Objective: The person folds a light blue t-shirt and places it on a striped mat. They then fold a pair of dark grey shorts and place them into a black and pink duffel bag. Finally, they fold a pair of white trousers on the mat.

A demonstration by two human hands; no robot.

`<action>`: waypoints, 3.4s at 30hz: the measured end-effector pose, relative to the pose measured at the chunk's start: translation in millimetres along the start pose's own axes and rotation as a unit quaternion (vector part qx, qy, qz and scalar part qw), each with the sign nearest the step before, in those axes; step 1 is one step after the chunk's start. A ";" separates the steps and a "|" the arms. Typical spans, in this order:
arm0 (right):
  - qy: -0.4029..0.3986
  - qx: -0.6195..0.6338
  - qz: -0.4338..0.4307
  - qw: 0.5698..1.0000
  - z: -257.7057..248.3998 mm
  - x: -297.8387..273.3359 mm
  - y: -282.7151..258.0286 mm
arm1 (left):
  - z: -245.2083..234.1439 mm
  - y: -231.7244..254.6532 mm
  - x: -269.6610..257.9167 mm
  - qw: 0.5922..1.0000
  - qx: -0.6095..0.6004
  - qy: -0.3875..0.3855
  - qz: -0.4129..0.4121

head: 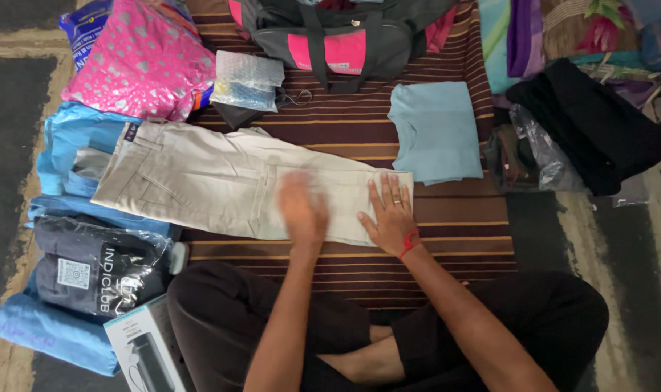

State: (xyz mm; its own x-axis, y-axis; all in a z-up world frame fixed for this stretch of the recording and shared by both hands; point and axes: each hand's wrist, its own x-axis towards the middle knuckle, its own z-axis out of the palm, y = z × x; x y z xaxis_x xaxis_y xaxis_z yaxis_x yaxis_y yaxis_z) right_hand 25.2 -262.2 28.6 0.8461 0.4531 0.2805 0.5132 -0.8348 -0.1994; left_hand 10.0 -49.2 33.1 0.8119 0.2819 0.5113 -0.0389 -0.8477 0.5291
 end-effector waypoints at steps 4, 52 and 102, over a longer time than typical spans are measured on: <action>-0.005 -0.006 -0.022 1.000 -5.7 5.0 -2.2 | 12.1 11.6 -6.5 0.979 0.016 -0.166 0.118; 0.084 0.065 0.173 0.979 -4.4 -13.6 1.4 | 3.1 -76.9 25.0 0.985 0.127 -0.117 0.024; -0.073 0.079 -0.077 0.991 18.6 90.1 -52.5 | -21.8 -76.5 62.1 0.935 0.230 -0.212 -0.165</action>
State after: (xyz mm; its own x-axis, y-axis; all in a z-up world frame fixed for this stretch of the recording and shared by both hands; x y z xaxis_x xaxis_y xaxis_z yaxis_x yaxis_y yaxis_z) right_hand 77.1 -171.7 46.9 0.7614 0.6221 0.1824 0.6447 -0.6975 -0.3129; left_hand 50.7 43.0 39.1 0.8969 0.4423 0.0056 0.4309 -0.8766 0.2143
